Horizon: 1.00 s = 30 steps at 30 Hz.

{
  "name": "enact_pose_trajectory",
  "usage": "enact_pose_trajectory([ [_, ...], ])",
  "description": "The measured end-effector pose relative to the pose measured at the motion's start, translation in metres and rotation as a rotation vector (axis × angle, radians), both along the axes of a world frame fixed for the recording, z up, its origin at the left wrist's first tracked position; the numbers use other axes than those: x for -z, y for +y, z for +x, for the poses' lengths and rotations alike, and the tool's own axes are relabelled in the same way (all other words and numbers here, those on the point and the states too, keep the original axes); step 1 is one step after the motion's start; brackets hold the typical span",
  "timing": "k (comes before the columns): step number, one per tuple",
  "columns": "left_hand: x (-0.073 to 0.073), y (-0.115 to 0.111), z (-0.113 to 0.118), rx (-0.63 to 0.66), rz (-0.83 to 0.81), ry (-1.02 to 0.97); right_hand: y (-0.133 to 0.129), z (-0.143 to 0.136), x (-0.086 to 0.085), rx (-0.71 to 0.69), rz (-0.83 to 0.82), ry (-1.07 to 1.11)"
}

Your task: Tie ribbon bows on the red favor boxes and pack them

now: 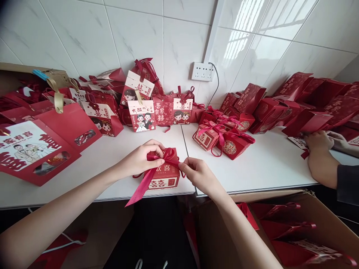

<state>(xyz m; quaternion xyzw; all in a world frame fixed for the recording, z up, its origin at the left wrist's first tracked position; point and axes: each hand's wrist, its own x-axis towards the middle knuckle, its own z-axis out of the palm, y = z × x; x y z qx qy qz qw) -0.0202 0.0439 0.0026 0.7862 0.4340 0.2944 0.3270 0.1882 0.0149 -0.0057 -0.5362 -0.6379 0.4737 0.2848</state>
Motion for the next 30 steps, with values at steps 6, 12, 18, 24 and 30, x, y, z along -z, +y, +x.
enact_pose_trajectory([
  [6, -0.001, 0.000, 0.001, -0.011, -0.003, 0.006, -0.013, 0.005, -0.005, -0.019, -0.111, 0.043],
  [12, -0.001, 0.000, 0.001, -0.008, 0.000, 0.017, -0.023, 0.012, -0.003, -0.045, -0.109, -0.007],
  [18, 0.000, 0.000, -0.005, 0.003, -0.038, -0.088, -0.005, 0.034, -0.011, -0.142, -0.034, -0.267],
  [24, -0.002, -0.003, -0.015, -0.297, 0.014, -0.091, 0.033, 0.015, -0.028, 0.121, 0.244, -0.246],
  [30, -0.006, -0.010, -0.006, -0.270, 0.013, 0.033, 0.036, -0.033, -0.031, 0.036, 0.316, -0.448],
])
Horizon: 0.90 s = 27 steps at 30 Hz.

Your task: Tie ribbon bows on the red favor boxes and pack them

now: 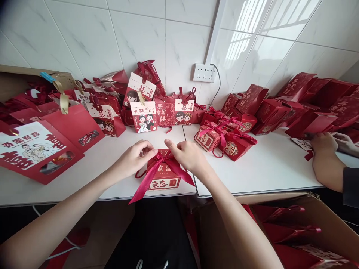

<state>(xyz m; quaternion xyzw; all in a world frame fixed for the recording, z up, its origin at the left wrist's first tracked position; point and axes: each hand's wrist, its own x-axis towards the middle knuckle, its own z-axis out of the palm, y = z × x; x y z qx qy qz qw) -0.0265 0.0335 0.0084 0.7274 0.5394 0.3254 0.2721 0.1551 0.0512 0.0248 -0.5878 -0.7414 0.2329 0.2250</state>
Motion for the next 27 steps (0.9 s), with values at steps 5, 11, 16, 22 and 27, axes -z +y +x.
enact_pose_trajectory([
  [5, 0.005, -0.009, 0.003, -0.087, -0.030, -0.074, -0.006, -0.004, 0.010, -0.005, 0.092, -0.009],
  [11, 0.013, -0.024, 0.007, -0.196, -0.117, -0.236, -0.017, 0.006, 0.032, -0.006, 0.014, 0.393],
  [16, 0.019, -0.029, 0.012, -0.257, -0.164, -0.289, -0.024, 0.008, 0.046, 0.014, -0.087, 0.655],
  [22, 0.023, -0.030, 0.015, -0.272, -0.118, -0.310, -0.025, 0.007, 0.053, 0.009, -0.124, 0.810],
  [27, 0.026, -0.029, 0.014, -0.264, -0.127, -0.316, -0.024, 0.009, 0.056, -0.006, -0.256, 0.898],
])
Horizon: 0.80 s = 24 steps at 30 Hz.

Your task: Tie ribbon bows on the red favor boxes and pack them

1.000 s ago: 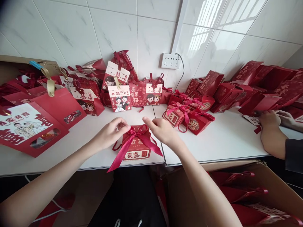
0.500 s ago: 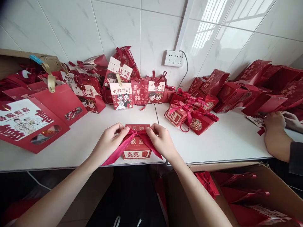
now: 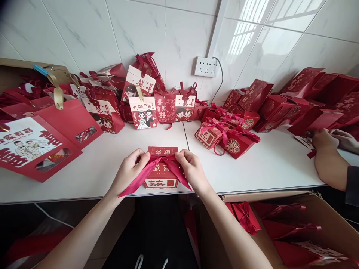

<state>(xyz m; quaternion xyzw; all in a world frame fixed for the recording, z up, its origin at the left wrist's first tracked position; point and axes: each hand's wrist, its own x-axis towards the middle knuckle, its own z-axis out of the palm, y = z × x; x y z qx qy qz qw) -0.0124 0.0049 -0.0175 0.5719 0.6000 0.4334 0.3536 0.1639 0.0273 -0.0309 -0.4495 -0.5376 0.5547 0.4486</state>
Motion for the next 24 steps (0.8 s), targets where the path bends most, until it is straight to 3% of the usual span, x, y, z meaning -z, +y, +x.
enact_pose_trajectory([
  [7, 0.005, 0.004, -0.001, 0.012, -0.015, -0.040, 0.001, -0.002, -0.003, -0.008, -0.107, 0.079],
  [13, -0.001, 0.015, -0.021, 0.015, -0.075, -0.213, 0.009, 0.014, -0.014, -0.056, -0.107, -0.145],
  [20, -0.010, 0.019, -0.026, 0.157, -0.106, 0.001, 0.008, 0.015, -0.012, -0.080, -0.090, -0.205],
  [24, -0.007, 0.017, -0.022, 0.201, -0.096, -0.001, 0.008, 0.016, -0.013, -0.083, -0.095, -0.258],
])
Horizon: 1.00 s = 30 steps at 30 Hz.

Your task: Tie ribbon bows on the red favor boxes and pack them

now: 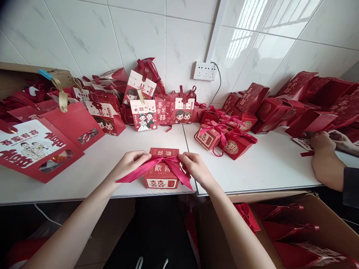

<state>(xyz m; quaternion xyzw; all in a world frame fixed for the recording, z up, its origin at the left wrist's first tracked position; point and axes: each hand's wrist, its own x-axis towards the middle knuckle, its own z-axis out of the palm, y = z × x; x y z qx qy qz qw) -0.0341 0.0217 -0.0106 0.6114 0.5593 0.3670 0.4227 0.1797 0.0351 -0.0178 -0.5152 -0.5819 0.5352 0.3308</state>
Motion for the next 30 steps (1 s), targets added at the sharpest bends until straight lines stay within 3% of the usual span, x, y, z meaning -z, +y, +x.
enact_pose_trajectory([
  [3, 0.003, 0.000, -0.002, -0.003, -0.023, -0.056, -0.007, 0.001, -0.006, 0.197, 0.164, -0.087],
  [5, 0.002, 0.000, -0.004, -0.060, 0.066, -0.055, -0.018, -0.005, -0.012, 0.269, 0.506, -0.137],
  [6, 0.001, 0.000, -0.004, -0.083, 0.131, -0.044, -0.024, -0.010, -0.016, 0.237, 0.712, -0.169],
  [8, -0.001, 0.001, -0.004, -0.069, 0.238, -0.026, -0.034, -0.023, -0.022, 0.011, 1.041, -0.298],
  [10, -0.004, 0.002, -0.003, 0.006, 0.251, -0.035, -0.039, -0.035, -0.027, -0.167, 1.190, -0.488],
  [14, -0.005, 0.003, -0.002, 0.037, 0.216, -0.048, -0.031, -0.046, -0.029, -0.238, 1.166, -0.744],
  [17, -0.003, 0.002, -0.003, 0.037, 0.223, -0.032, -0.025, -0.041, -0.027, -0.273, 1.166, -0.701],
  [22, 0.000, 0.000, -0.002, 0.061, 0.264, 0.020, -0.029, -0.025, -0.014, -0.241, 1.308, -0.605],
  [30, 0.000, 0.000, 0.003, 0.049, 0.334, 0.081, -0.036, -0.019, -0.002, -0.184, 1.516, -0.669],
])
